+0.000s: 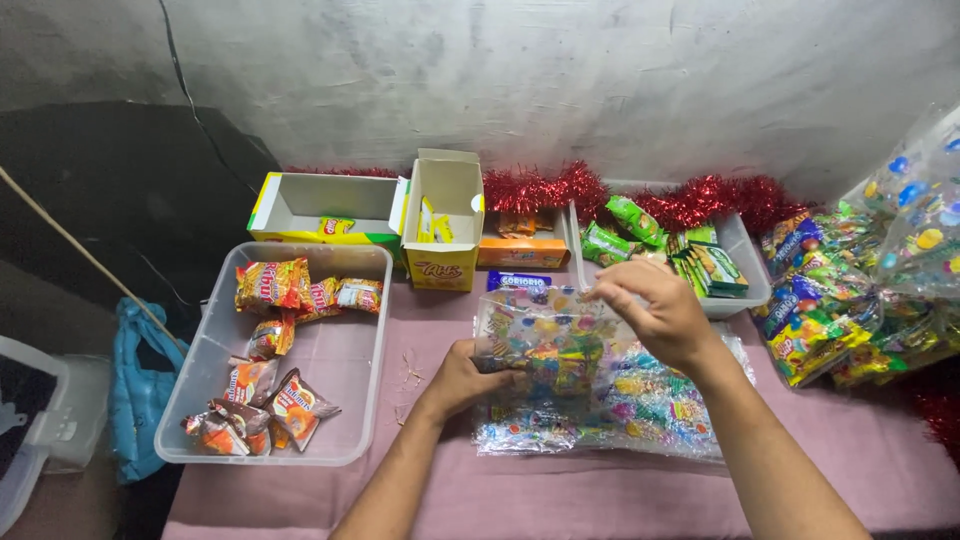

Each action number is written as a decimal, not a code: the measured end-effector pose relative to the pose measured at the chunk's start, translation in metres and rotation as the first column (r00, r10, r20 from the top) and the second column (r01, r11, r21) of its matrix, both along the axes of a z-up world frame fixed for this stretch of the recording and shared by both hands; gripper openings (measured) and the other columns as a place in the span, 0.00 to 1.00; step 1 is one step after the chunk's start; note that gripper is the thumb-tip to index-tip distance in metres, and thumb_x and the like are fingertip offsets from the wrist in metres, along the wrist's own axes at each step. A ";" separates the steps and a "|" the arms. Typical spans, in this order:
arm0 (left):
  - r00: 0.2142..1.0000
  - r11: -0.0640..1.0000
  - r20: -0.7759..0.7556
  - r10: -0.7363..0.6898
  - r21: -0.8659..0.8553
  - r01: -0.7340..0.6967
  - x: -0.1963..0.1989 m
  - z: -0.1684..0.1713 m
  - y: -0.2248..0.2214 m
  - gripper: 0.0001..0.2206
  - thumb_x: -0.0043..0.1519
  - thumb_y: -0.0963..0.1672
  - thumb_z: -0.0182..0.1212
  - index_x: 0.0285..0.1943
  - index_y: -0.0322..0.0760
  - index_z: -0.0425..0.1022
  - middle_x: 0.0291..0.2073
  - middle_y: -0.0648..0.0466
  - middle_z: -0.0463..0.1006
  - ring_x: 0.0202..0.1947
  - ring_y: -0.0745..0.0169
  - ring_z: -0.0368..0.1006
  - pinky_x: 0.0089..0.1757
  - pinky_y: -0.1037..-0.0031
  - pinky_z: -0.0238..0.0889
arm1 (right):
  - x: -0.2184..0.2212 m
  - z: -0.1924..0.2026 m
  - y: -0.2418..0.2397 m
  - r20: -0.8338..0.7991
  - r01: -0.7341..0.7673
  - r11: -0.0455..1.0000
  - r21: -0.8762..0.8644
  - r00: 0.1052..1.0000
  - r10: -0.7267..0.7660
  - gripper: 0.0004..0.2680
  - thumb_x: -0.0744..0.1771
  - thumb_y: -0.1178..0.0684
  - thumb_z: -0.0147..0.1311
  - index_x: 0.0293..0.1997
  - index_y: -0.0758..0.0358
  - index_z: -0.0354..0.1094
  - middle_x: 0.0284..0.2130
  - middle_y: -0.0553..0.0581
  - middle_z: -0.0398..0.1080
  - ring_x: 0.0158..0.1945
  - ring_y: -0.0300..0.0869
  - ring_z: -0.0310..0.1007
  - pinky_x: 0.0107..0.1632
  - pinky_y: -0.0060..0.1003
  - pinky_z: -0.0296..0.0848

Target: Packing various small snack packets into a large clear plastic bag from multiple containers.

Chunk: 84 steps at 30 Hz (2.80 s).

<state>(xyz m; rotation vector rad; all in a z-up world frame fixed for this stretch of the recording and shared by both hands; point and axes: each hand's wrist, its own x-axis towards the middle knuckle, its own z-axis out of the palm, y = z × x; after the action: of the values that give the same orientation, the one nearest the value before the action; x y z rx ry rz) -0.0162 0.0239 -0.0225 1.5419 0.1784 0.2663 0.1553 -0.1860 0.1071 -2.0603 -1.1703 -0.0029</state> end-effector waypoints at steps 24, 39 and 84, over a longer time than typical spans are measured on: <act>0.990 0.994 -0.107 -0.092 -0.065 0.085 0.002 -0.004 0.013 0.15 0.41 0.41 0.82 0.36 0.34 0.83 0.29 0.55 0.83 0.33 0.72 0.72 0.38 0.77 0.69 | 0.086 -0.076 0.125 0.183 -0.140 0.598 -0.790 0.875 0.447 0.14 0.66 0.52 0.51 0.59 0.44 0.68 0.43 0.58 0.79 0.46 0.57 0.80 0.49 0.57 0.79; 0.988 0.993 -0.101 -0.115 -0.005 0.115 0.006 -0.006 0.015 0.17 0.42 0.42 0.82 0.39 0.34 0.84 0.31 0.52 0.84 0.35 0.69 0.75 0.40 0.75 0.70 | 0.085 -0.088 0.120 0.258 -0.170 0.711 -0.682 0.854 0.452 0.19 0.66 0.53 0.51 0.65 0.37 0.60 0.44 0.54 0.76 0.41 0.60 0.79 0.42 0.60 0.79; 0.998 0.993 0.021 0.064 0.095 -0.065 0.002 -0.006 0.012 0.22 0.43 0.47 0.79 0.46 0.39 0.78 0.35 0.50 0.83 0.40 0.64 0.76 0.45 0.66 0.71 | -0.020 0.072 0.077 -0.142 -0.269 0.769 -0.580 0.963 0.230 0.07 0.63 0.56 0.63 0.42 0.54 0.80 0.35 0.57 0.82 0.41 0.52 0.83 0.49 0.46 0.78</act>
<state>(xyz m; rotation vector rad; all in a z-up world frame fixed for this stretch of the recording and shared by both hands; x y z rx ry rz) -0.0138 0.0362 -0.0283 1.6303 0.2043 0.3437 0.1357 -0.1086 0.1791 -2.3850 -1.5390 0.6363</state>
